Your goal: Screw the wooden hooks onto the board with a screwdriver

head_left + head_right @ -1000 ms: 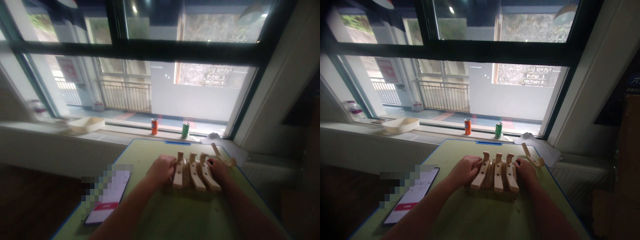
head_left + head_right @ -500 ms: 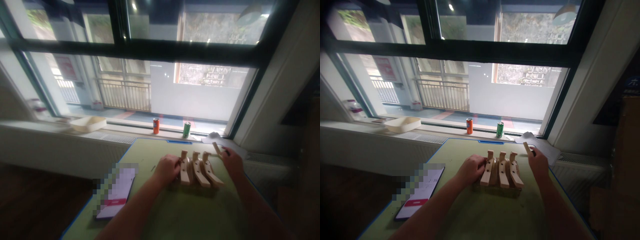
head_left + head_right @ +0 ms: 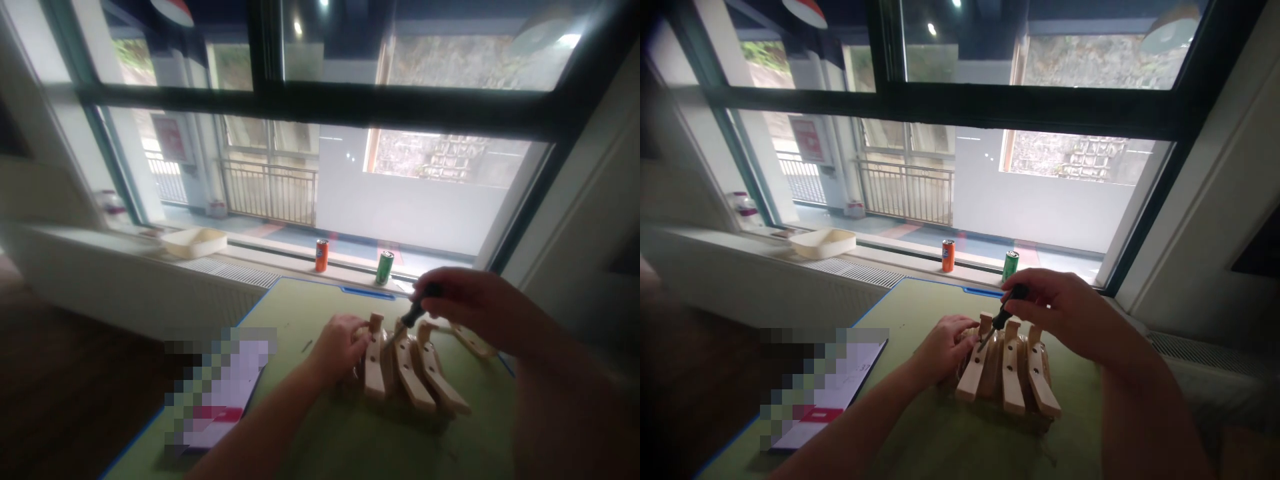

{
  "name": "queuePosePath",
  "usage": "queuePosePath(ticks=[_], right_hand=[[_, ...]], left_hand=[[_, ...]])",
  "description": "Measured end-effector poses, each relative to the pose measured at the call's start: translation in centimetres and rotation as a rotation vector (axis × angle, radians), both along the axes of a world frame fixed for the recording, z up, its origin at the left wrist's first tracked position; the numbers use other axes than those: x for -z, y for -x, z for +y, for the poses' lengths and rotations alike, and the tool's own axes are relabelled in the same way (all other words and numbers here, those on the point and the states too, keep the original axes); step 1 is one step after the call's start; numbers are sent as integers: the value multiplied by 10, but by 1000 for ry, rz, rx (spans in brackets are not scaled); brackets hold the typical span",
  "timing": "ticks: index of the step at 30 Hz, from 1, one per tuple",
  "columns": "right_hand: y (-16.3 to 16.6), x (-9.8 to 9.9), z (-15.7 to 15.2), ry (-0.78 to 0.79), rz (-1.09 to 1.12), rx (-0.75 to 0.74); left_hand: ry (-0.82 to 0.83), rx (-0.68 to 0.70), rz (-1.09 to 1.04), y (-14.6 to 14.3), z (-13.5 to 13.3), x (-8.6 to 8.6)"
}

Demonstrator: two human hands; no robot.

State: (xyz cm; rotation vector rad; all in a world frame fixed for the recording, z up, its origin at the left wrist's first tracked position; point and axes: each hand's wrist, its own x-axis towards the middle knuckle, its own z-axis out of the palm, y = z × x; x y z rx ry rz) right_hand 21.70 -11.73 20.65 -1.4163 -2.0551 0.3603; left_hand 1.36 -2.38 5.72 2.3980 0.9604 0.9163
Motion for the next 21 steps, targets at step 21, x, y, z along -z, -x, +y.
queuePosePath(ticks=[21], right_hand=[[5, 31, 36, -155, -176, 5]], left_hand=[[7, 18, 49, -7, -4, 5]])
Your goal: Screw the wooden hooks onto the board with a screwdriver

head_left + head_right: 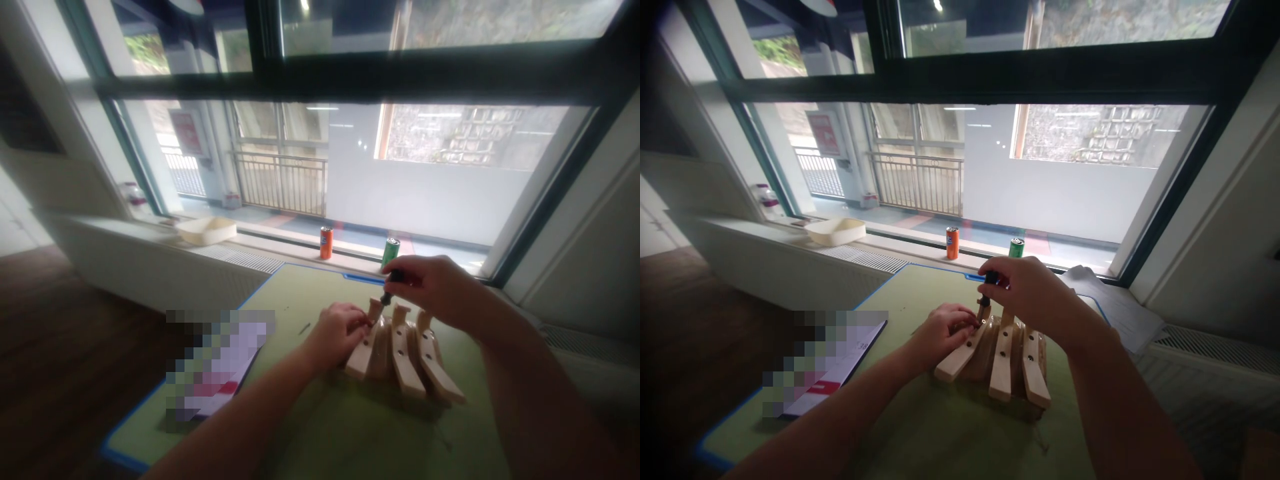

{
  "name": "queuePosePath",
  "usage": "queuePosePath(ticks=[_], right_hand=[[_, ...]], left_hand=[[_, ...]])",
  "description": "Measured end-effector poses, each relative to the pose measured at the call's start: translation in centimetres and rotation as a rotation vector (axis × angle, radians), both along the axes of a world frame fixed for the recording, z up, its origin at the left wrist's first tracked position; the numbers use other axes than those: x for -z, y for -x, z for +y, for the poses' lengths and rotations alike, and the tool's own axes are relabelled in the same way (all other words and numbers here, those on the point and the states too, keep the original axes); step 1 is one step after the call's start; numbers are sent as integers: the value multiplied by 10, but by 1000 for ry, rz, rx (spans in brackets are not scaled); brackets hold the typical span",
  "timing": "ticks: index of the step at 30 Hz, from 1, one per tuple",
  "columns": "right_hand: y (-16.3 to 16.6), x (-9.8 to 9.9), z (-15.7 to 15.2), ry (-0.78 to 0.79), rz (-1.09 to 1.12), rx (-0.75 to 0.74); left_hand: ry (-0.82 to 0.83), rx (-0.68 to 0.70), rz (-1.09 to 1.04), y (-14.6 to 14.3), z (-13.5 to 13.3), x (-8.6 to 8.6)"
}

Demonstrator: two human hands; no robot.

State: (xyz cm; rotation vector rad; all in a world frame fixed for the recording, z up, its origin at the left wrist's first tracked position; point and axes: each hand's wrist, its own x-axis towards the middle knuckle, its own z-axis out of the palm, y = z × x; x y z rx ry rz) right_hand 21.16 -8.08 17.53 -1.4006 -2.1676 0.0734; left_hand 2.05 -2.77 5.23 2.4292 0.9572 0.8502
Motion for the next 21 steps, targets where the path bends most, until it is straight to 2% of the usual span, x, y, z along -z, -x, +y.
queuePosePath(ticks=[9, 15, 17, 21], right_hand=[[-2, 3, 5, -27, -51, 14], [4, 4, 2, -118, 27, 33], [8, 8, 3, -53, -52, -20], [11, 23, 15, 183, -237, -70]], left_hand=[[-128, -59, 80, -2, -11, -3], [-174, -58, 72, -1, -10, -1], [-184, -73, 68, -1, -10, 0], [-171, -111, 69, -2, -9, 3]])
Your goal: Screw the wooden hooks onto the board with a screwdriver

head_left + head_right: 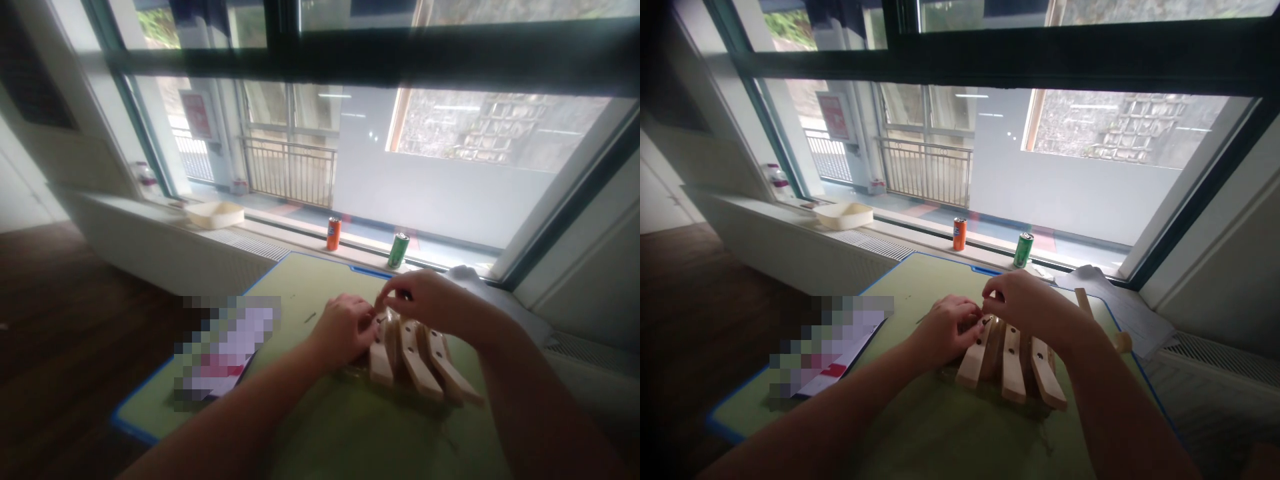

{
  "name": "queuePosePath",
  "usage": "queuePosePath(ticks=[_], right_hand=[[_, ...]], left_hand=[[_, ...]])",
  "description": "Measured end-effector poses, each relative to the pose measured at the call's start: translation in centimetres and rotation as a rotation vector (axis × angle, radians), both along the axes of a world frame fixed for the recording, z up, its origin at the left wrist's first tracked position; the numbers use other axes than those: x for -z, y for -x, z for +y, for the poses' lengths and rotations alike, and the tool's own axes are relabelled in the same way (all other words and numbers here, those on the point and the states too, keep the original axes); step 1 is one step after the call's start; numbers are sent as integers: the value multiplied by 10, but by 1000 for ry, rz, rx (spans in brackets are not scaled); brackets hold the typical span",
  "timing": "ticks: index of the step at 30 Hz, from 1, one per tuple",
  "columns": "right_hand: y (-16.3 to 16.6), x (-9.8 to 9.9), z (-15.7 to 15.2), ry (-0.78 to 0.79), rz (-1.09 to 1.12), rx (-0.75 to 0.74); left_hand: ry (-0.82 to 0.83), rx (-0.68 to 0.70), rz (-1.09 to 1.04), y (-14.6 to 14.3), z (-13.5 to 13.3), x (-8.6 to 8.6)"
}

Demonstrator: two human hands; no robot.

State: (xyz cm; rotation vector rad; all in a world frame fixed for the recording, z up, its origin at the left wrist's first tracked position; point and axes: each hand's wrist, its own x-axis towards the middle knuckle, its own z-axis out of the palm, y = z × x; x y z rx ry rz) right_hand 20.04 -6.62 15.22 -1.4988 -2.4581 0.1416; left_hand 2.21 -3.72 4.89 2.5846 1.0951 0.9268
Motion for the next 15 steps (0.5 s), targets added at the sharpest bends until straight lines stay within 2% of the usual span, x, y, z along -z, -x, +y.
queuePosePath(ticks=[6, 11, 15], right_hand=[[-3, 18, 17, 171, -97, -92], [-1, 14, 17, 201, -125, -114], [0, 8, 15, 143, -93, -94]], left_hand=[[-2, -7, 14, 0, 1, 0], [2, 20, 35, 1, 0, -3], [2, 2, 32, 0, 0, -2]])
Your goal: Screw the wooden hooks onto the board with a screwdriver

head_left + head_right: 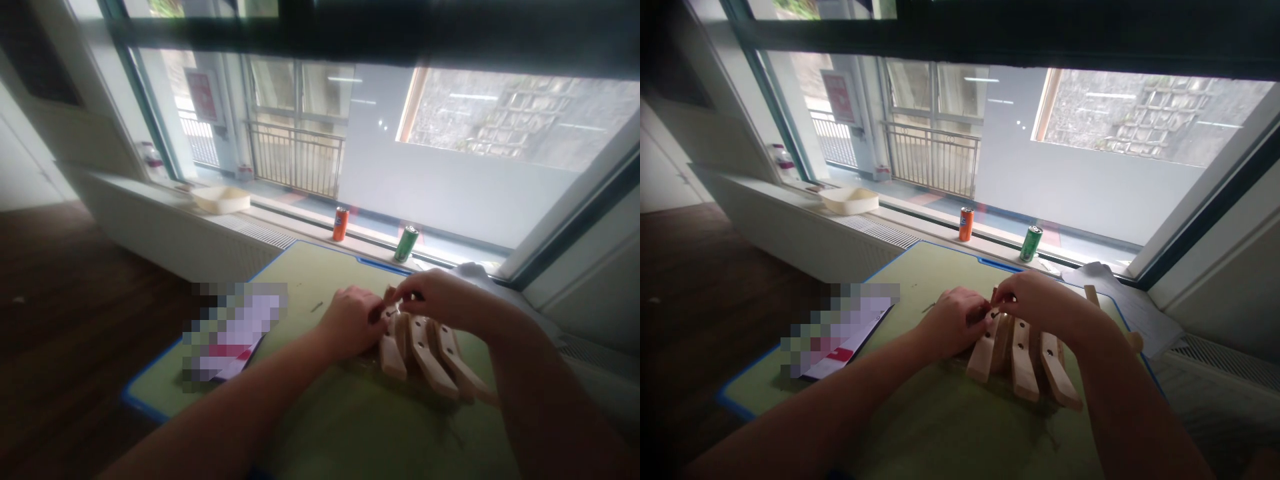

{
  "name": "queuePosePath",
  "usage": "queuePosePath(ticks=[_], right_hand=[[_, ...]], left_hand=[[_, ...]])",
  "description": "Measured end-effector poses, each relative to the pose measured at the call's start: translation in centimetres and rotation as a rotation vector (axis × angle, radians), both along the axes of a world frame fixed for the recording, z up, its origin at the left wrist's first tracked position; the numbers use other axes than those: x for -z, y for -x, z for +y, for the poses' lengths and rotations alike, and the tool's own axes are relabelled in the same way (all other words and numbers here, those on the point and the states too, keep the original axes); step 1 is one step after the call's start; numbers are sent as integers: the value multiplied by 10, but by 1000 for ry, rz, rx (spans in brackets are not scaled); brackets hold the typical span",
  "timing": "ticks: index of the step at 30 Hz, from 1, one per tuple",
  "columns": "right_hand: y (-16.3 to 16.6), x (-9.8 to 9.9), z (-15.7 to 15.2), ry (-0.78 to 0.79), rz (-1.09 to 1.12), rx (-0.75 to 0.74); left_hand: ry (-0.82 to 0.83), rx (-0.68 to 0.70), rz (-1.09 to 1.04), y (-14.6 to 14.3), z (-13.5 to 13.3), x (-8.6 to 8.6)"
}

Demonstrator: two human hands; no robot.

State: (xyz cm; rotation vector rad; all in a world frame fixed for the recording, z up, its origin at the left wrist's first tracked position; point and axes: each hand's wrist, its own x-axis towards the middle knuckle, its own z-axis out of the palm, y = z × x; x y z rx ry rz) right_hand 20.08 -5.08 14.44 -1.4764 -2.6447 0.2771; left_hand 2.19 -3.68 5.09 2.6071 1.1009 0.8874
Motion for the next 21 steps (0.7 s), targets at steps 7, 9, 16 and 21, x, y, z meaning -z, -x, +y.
queuePosePath(ticks=[7, 9, 16, 21], right_hand=[[-3, -14, -10, -289, 106, 77], [-1, -12, -12, -163, -44, 78], [3, 9, -3, -16, -194, 105], [7, 9, -4, -26, -173, 91]], left_hand=[[26, 18, -6, 1, -1, 0], [26, 9, -5, 1, -1, -1], [-8, 5, -7, 1, 0, -1], [-21, 69, -41, 2, 2, 0]])
